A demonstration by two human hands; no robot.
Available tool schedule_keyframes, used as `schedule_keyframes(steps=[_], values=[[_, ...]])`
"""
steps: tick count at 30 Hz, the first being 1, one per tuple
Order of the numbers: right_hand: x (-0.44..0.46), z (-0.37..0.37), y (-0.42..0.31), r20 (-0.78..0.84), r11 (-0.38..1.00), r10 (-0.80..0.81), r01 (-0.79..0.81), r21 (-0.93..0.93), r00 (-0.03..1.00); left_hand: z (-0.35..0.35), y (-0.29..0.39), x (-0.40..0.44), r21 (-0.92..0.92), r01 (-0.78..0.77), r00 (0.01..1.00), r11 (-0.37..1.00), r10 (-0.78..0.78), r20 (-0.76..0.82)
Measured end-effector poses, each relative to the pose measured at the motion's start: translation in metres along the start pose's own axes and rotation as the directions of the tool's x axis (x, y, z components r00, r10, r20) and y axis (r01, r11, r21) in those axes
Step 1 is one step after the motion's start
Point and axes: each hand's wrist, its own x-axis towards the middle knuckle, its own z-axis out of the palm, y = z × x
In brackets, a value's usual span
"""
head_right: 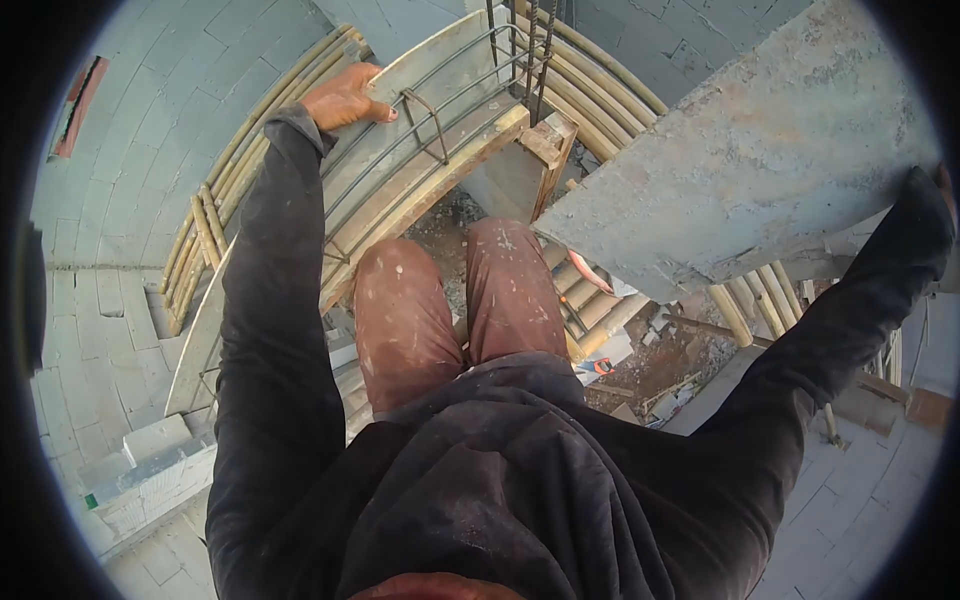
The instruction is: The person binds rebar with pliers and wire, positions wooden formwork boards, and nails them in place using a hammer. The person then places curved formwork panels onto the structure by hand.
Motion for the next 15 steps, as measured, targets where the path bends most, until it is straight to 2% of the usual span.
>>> schedule_keyframes(steps=[1,3,4,6,7,9,10,12,14,15], values=[[0.001,0.016,-0.012,0.019,1.0,-0.013,0.012,0.012,1.0,0.0,0.002,-0.003,-0.016,0.019,1.0,1.0,-0.019,-0.001],[-0.002,0.043,-0.029,0.05,0.999,-0.032,0.03,0.04,0.998,0.003,0.004,-0.008,0.06,-0.087,0.992,0.994,0.092,-0.084],[-0.003,0.054,-0.037,0.057,0.998,-0.042,0.039,0.047,0.998,0.006,0.002,-0.005,0.05,-0.069,0.994,0.996,0.073,-0.086],[-0.003,0.079,-0.052,0.08,0.995,-0.065,0.06,0.074,0.995,0.01,-0.004,0.001,0.066,-0.196,0.97,0.978,0.203,-0.134],[-0.005,0.092,-0.058,0.094,0.994,-0.073,0.065,0.091,0.993,0.01,-0.005,-0.001,0.066,-0.172,0.973,0.983,0.18,-0.145],[-0.011,0.114,-0.069,0.111,0.989,-0.089,0.075,0.13,0.99,-0.001,0.017,-0.017,0.136,-0.064,0.95,0.989,0.102,-0.296],[-0.019,0.124,-0.078,0.109,0.986,-0.09,0.074,0.149,0.99,-0.011,0.034,-0.029,0.136,-0.042,0.948,0.99,0.083,-0.306],[-0.019,0.144,-0.089,0.129,0.98,-0.118,0.094,0.176,0.985,-0.027,0.072,-0.057,0.039,-0.028,0.902,0.999,0.042,-0.429],[-0.023,0.163,-0.098,0.136,0.973,-0.134,0.105,0.204,0.982,-0.023,0.088,-0.071,0.182,-0.375,0.771,0.909,0.415,-0.483],[-0.027,0.174,-0.103,0.139,0.968,-0.146,0.112,0.226,0.979,-0.019,0.106,-0.086,0.389,-0.399,0.634,0.83,0.556,-0.537]])
